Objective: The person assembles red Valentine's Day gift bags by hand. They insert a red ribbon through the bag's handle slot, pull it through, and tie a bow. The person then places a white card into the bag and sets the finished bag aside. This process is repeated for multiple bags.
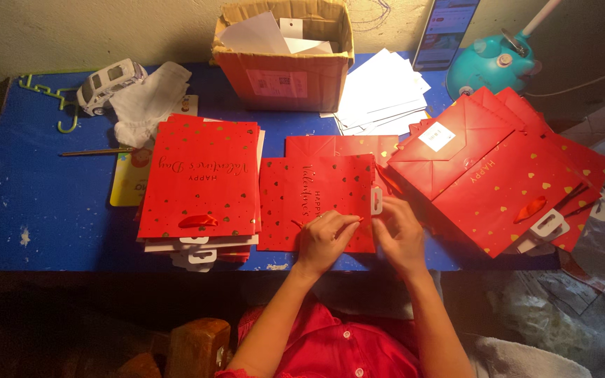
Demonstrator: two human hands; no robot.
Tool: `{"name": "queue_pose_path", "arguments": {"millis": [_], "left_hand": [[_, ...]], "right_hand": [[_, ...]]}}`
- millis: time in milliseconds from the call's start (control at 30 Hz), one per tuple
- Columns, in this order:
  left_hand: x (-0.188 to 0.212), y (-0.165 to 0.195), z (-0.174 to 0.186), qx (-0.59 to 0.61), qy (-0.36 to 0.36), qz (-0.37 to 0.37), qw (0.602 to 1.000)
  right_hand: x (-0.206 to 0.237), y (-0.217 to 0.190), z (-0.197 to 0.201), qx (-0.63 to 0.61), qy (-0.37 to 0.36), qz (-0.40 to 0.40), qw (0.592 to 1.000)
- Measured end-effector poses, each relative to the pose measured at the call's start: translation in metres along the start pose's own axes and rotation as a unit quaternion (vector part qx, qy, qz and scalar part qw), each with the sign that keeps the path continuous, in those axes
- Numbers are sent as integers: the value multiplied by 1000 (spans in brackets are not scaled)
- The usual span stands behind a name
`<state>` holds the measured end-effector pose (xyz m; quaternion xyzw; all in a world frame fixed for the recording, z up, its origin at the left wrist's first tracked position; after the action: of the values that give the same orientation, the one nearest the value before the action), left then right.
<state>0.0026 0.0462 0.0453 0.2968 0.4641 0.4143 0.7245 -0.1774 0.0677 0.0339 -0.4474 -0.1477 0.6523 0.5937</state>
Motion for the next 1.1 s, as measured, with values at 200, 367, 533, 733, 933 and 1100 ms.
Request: {"name": "queue_pose_path", "arguments": {"millis": [200,367,533,733,933,1100], "left_hand": [[0,-2,-1,0,-7,25,1000],[1,0,0,0,-1,9,1000],[0,1,1,3,1,4,1000],[0,0,0,-4,-2,-9,1000],[0,0,1,0,-5,2,1000],[0,2,2,1,-1,-1,1000]], "right_hand": [[2,4,-7,23,-56,-96,994],[8,13,-10,50,-55,-60,995],[14,24,-14,86,-30,-107,990],[6,17,-4,27,33,-38,998],[2,4,-6,14,-58,-47,997],[7,10,-10,51,-80,-95,991]]}}
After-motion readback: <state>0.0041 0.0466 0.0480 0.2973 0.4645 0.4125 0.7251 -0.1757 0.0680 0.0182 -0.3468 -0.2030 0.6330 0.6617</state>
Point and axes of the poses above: each hand's wrist, its own x-axis away from the middle knuckle, its own z-axis out of the back of the hand, y = z × x, the point moved 2 cm from there along -x, towards the middle knuckle, and after that the axes turned 8 degrees about x, right-handed, at the moved point
